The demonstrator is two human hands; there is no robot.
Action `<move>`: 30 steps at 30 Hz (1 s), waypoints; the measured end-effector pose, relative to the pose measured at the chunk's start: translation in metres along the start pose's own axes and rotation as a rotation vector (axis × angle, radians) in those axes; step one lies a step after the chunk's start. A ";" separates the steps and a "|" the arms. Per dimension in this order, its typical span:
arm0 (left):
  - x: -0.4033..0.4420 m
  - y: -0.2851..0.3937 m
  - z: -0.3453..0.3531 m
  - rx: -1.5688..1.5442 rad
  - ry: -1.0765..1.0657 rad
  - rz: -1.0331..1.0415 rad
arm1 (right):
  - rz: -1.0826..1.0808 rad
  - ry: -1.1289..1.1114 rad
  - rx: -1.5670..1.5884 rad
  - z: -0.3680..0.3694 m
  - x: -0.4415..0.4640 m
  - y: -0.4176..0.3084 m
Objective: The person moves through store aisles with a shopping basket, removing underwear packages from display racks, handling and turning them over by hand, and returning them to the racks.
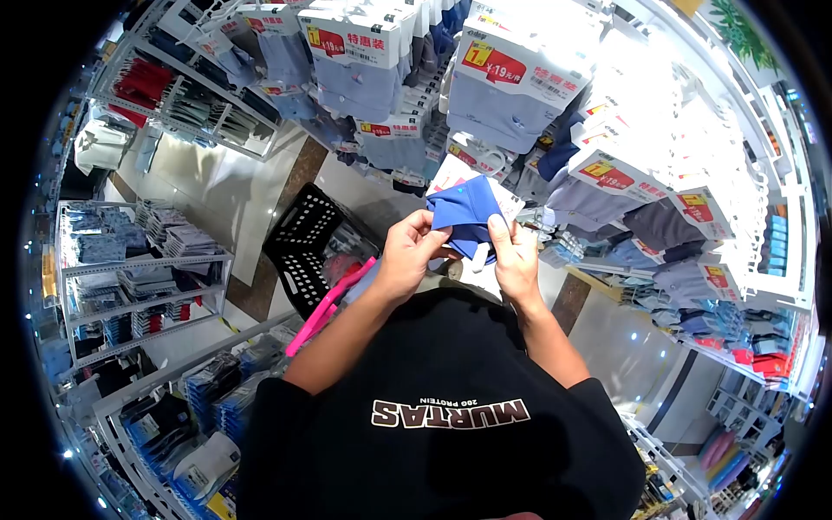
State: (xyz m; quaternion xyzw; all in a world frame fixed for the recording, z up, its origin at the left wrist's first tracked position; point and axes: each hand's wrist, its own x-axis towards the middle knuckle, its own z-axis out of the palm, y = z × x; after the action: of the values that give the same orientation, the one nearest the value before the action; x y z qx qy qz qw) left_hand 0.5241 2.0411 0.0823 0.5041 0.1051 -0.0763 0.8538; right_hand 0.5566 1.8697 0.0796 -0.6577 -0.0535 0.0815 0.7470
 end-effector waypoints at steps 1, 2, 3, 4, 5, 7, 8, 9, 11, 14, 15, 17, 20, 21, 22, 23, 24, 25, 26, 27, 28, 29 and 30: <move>0.000 -0.001 -0.001 -0.006 0.006 0.010 | 0.052 0.009 0.083 0.000 0.001 0.004; 0.000 -0.003 -0.002 -0.011 0.012 0.020 | 0.103 -0.032 0.052 -0.006 0.002 0.009; -0.002 -0.004 -0.003 -0.018 0.020 0.028 | 0.105 -0.069 0.009 -0.007 0.002 0.004; -0.003 -0.004 -0.003 -0.018 0.035 0.025 | 0.108 -0.108 -0.035 -0.008 0.002 -0.002; -0.003 -0.003 -0.004 -0.019 0.049 0.028 | 0.107 -0.150 -0.080 -0.008 0.003 -0.010; 0.000 -0.002 -0.004 0.022 0.060 0.096 | -0.006 -0.190 -0.299 -0.006 0.004 -0.014; 0.003 -0.004 -0.003 0.065 0.058 0.155 | 0.017 -0.280 -0.327 -0.011 0.006 -0.008; 0.004 -0.006 -0.002 0.109 0.058 0.209 | 0.045 -0.367 -0.352 -0.010 0.007 -0.009; 0.005 -0.011 -0.004 0.292 -0.003 0.292 | -0.062 -0.300 -0.526 -0.007 0.005 -0.014; 0.004 -0.010 -0.003 0.252 -0.018 0.208 | 0.140 -0.262 -0.415 -0.005 0.008 -0.040; 0.003 -0.005 0.000 0.185 -0.004 0.140 | 0.236 -0.225 -0.309 -0.007 0.007 -0.032; 0.006 -0.015 -0.007 0.123 0.004 0.127 | 0.089 -0.107 -0.259 -0.009 0.005 -0.020; 0.005 -0.016 -0.008 -0.001 -0.009 0.061 | 0.140 -0.094 -0.171 -0.013 0.003 -0.015; 0.004 -0.018 -0.009 -0.042 -0.008 0.053 | 0.163 -0.093 -0.136 -0.012 0.001 -0.016; 0.004 -0.021 -0.011 -0.081 -0.010 0.045 | 0.140 -0.099 -0.145 -0.011 -0.001 -0.018; 0.005 -0.023 -0.012 -0.119 -0.015 0.036 | 0.114 -0.103 -0.154 -0.010 -0.003 -0.020; 0.005 -0.025 -0.014 -0.130 -0.014 0.038 | 0.087 -0.107 -0.164 -0.009 -0.003 -0.022; 0.005 -0.026 -0.016 -0.142 -0.013 0.041 | 0.054 -0.093 -0.188 -0.009 -0.004 -0.021; 0.004 -0.027 -0.017 -0.156 -0.011 0.042 | 0.022 -0.080 -0.213 -0.009 -0.005 -0.018; 0.002 -0.026 -0.015 -0.175 0.007 0.062 | -0.010 -0.068 -0.238 -0.010 -0.006 -0.014; 0.000 -0.023 -0.012 -0.194 0.024 0.085 | -0.073 -0.066 -0.339 -0.015 -0.008 -0.007; 0.001 -0.019 -0.010 -0.213 0.033 0.119 | -0.149 -0.062 -0.440 -0.021 -0.006 -0.004; 0.001 -0.018 -0.015 -0.193 0.056 0.083 | -0.223 -0.091 -0.519 -0.020 -0.005 -0.021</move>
State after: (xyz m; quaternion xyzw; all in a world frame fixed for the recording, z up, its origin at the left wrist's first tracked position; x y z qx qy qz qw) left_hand 0.5190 2.0456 0.0595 0.4255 0.1149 -0.0160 0.8975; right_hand 0.5565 1.8467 0.0979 -0.8125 -0.1779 0.0121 0.5550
